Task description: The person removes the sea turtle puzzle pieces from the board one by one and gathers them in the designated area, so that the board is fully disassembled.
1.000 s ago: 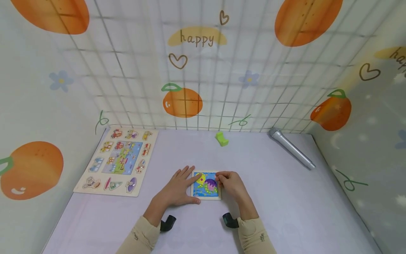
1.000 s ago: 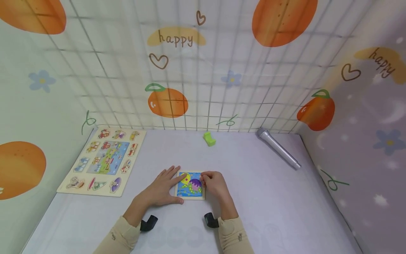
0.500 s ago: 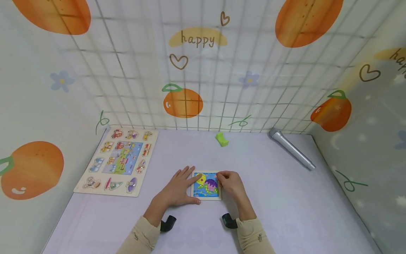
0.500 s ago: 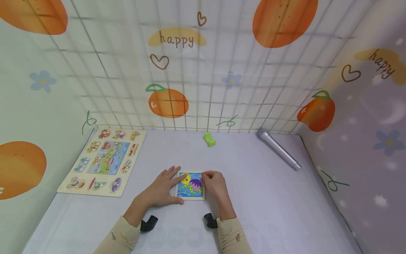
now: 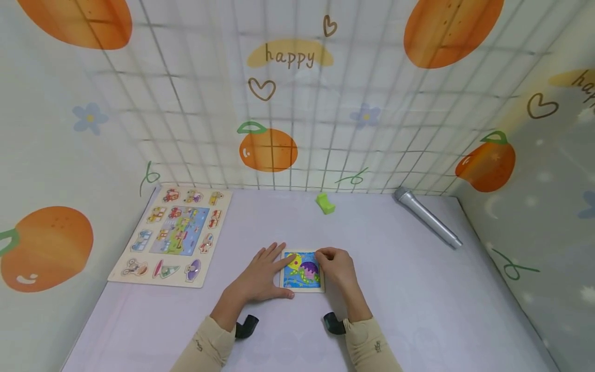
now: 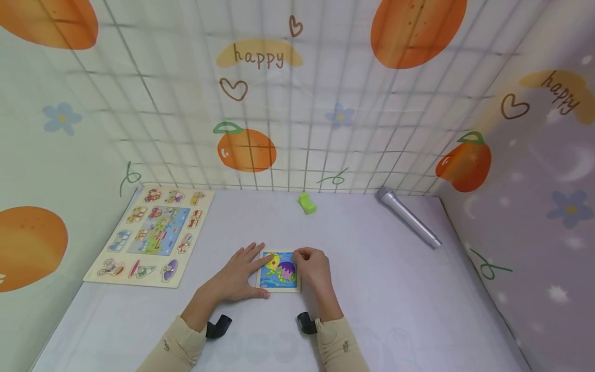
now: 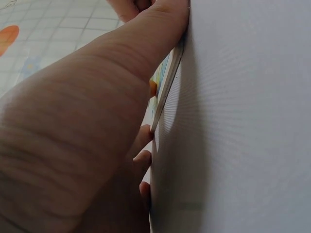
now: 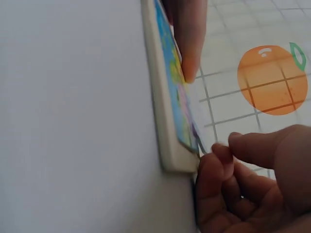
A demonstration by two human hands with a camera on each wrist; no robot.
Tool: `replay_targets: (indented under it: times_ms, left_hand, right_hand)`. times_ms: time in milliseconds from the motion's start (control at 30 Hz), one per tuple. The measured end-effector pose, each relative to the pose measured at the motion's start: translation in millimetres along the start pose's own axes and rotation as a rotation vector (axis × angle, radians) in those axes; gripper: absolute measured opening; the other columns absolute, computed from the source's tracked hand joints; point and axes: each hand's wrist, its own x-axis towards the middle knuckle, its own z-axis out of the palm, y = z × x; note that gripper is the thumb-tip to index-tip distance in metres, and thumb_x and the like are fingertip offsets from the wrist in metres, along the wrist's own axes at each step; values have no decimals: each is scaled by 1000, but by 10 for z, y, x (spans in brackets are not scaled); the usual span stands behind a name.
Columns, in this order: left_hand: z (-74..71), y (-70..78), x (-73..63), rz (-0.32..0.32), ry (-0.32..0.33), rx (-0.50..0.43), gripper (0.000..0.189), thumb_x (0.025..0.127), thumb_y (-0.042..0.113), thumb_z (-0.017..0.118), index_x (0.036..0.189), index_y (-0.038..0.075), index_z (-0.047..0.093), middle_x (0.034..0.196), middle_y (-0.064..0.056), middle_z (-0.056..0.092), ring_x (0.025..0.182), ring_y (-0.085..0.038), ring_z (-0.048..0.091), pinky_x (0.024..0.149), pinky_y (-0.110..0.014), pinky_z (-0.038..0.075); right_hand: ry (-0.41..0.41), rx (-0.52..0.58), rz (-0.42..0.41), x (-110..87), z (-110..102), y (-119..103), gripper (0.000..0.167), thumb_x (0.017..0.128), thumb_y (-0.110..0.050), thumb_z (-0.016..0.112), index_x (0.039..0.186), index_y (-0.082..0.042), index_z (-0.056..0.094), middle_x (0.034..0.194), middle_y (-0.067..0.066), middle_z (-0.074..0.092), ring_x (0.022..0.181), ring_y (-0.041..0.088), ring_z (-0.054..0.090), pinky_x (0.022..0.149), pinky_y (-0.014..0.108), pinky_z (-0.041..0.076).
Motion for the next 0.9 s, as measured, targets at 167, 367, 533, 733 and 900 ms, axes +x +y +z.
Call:
replay_targets:
  times_ms: [167, 367, 533, 733, 900]
  left_hand:
    - [-9, 7, 4, -3, -6, -9, 98, 78, 71, 74, 159, 29, 38, 172, -7, 20, 160, -32, 13, 130, -56, 14]
    - [6, -9, 5, -8, -5, 9, 99, 78, 73, 73, 159, 30, 37, 172, -5, 19, 161, -30, 13, 130, -55, 14]
    - [5, -6, 6, -10, -9, 1, 99, 78, 73, 73, 159, 30, 37, 172, -5, 18, 161, -30, 12, 130, -55, 14]
    - [1, 7, 3, -5, -7, -6, 98, 79, 72, 73, 159, 29, 37, 172, -6, 19, 160, -31, 13, 129, -56, 14]
    - [-9, 9, -2, -5, -6, -1, 98, 78, 72, 73, 159, 29, 38, 172, -7, 19, 160, -31, 13, 129, -56, 15]
  right_hand:
    - [22, -47, 13, -10, -2, 3, 27, 97, -25, 68, 113, -6, 77, 103, 9, 75, 90, 20, 65, 72, 30, 57]
    - [30, -46, 8, 9, 21, 1, 26, 95, -24, 71, 111, -5, 78, 101, 9, 76, 88, 19, 65, 70, 29, 56]
    - [49, -40, 7, 42, 45, -6, 21, 90, -22, 77, 100, -4, 77, 85, 6, 70, 75, 16, 58, 60, 23, 47]
    - [33, -81, 16, 79, 53, 2, 17, 90, -21, 77, 97, -7, 74, 81, 3, 66, 73, 15, 55, 58, 22, 43]
    - [1, -84, -3, 102, 32, 15, 17, 90, -21, 77, 97, -6, 73, 83, 4, 67, 74, 15, 56, 60, 23, 45]
